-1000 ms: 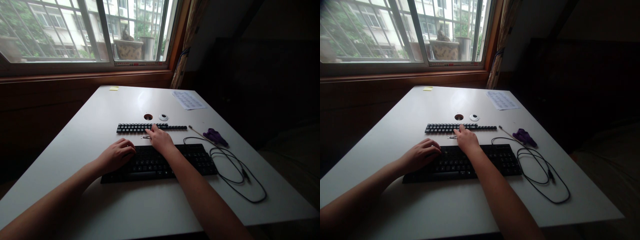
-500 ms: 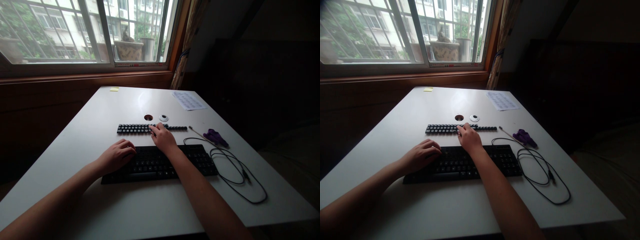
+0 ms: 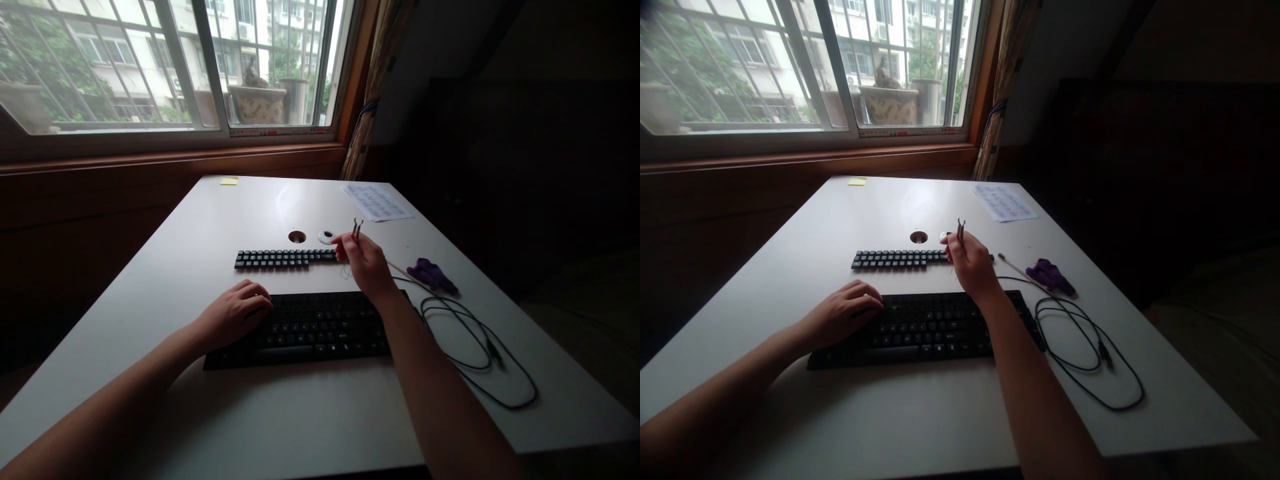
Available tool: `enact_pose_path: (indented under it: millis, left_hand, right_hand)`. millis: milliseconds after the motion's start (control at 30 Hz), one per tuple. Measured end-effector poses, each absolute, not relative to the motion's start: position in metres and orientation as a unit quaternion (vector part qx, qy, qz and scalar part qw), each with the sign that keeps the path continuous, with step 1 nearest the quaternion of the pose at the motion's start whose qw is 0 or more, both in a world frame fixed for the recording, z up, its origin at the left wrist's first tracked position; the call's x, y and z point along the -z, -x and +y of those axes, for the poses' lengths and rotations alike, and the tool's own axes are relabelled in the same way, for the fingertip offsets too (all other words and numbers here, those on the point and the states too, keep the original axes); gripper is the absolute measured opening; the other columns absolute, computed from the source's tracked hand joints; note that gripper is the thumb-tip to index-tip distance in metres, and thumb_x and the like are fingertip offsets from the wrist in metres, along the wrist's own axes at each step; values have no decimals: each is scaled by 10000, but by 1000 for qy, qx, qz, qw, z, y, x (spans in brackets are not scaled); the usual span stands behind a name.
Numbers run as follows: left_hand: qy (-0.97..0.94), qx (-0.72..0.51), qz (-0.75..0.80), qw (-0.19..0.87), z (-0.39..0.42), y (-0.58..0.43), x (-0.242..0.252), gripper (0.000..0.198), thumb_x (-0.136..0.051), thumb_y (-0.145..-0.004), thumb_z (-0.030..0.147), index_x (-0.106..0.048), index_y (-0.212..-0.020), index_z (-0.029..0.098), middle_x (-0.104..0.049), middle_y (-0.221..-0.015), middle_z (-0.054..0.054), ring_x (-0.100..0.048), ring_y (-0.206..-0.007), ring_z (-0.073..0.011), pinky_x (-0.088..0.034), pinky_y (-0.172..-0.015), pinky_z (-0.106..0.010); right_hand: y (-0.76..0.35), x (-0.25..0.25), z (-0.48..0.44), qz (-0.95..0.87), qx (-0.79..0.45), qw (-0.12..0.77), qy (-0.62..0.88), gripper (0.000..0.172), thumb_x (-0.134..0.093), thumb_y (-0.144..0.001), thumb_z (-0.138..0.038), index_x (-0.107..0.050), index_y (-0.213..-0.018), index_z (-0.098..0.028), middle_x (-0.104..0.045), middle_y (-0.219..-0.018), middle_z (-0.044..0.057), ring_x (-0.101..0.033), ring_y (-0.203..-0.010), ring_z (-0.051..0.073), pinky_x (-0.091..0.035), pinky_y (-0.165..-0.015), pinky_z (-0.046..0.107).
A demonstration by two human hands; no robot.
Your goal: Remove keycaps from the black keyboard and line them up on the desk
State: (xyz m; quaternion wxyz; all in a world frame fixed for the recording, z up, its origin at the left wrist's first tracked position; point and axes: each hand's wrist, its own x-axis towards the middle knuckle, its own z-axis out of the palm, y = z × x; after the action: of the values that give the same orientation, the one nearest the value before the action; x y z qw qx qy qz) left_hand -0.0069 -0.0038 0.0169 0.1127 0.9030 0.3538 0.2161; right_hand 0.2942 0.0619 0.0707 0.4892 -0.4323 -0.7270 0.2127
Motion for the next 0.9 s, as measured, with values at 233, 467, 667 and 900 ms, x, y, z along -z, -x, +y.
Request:
enact_pose_path:
  millis: [233,467,667,900]
  left_hand:
    - [-903,-213,358,106,-4,6,-18,199,-521,-962,178,-637,-1118,221,-633,-1100,-75,-560,-994,-214,-493,-898,-373]
    - [-902,-218,360,100,-5,6,-18,195,-511,-960,169,-643,-1098,210,-630,-1079,-82,-558,-986,-217,-496,-897,-379]
    - [-898,-227,368,86,-4,4,-17,188,-509,-959,167,-642,-1088,202,-626,-1067,-86,-556,-978,-220,-499,-882,-377]
    - [-892,-233,380,70,-1,6,-12,153,-516,-961,188,-645,-1044,190,-623,-1040,-87,-547,-967,-224,-501,-869,-381]
  right_hand:
    - [-293,-98,38,-748,-142,497,416,341,-374,-1016,-352,-659,-917,-192,-631,-902,51,-599,-865,183,-460,-830,332]
    - [-295,-77,12,-789,-212,360,450,172,-493,-960,-336,-600,-969,-202,-569,-698,-21,-534,-618,132,-423,-633,272]
    - [-293,-49,2,-789,-219,332,468,119,-529,-933,-320,-564,-909,-209,-602,-707,-11,-581,-629,139,-439,-624,264]
    - [-286,-42,-3,-799,-141,360,462,101,-571,-898,-274,-553,-820,-213,-599,-651,-18,-566,-559,125,-429,-593,259]
